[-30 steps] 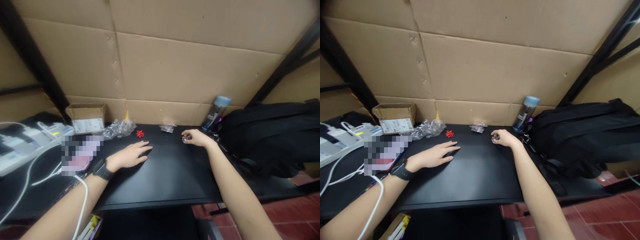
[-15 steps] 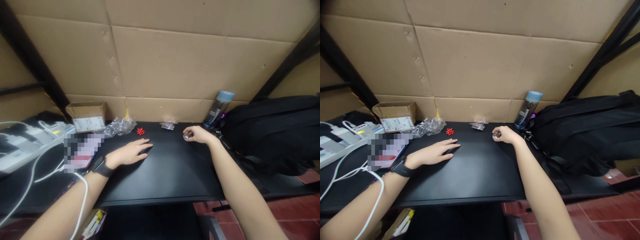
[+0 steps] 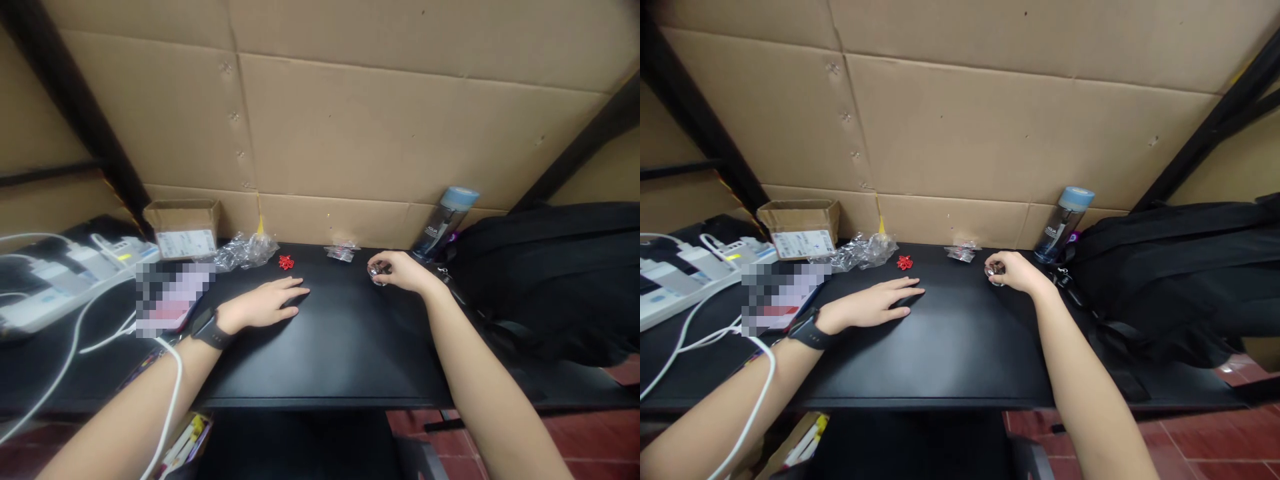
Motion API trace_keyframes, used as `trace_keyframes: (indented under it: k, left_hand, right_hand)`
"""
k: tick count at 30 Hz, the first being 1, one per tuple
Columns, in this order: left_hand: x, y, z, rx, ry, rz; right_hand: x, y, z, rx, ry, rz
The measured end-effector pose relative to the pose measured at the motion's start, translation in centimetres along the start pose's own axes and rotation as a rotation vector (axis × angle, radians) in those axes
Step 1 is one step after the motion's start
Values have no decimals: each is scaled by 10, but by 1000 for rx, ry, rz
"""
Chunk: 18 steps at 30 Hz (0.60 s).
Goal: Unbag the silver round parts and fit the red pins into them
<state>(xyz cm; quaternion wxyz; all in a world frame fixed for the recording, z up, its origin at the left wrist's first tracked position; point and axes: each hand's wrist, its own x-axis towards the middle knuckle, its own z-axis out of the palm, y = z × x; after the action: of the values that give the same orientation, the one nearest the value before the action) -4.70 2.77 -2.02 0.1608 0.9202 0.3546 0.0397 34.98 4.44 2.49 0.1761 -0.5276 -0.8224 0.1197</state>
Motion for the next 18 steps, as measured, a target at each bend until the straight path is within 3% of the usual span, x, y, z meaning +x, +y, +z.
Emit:
trace_keyframes:
  k: [3,8,12,18]
  left_hand:
    - [1,1,-1,24,-9,6]
    - [0,3,-3,25,-13,-6]
    - [0,4,-3,24,-15,-2]
    - [1,0,1,0,16,8]
  right_hand:
    - [3,-23,9,44,36,-98]
    - [9,-57,33,225,-132,-172]
    - [12,-64,48,361,-211,-155]
    - [12,-65,54,357,-192,-193]
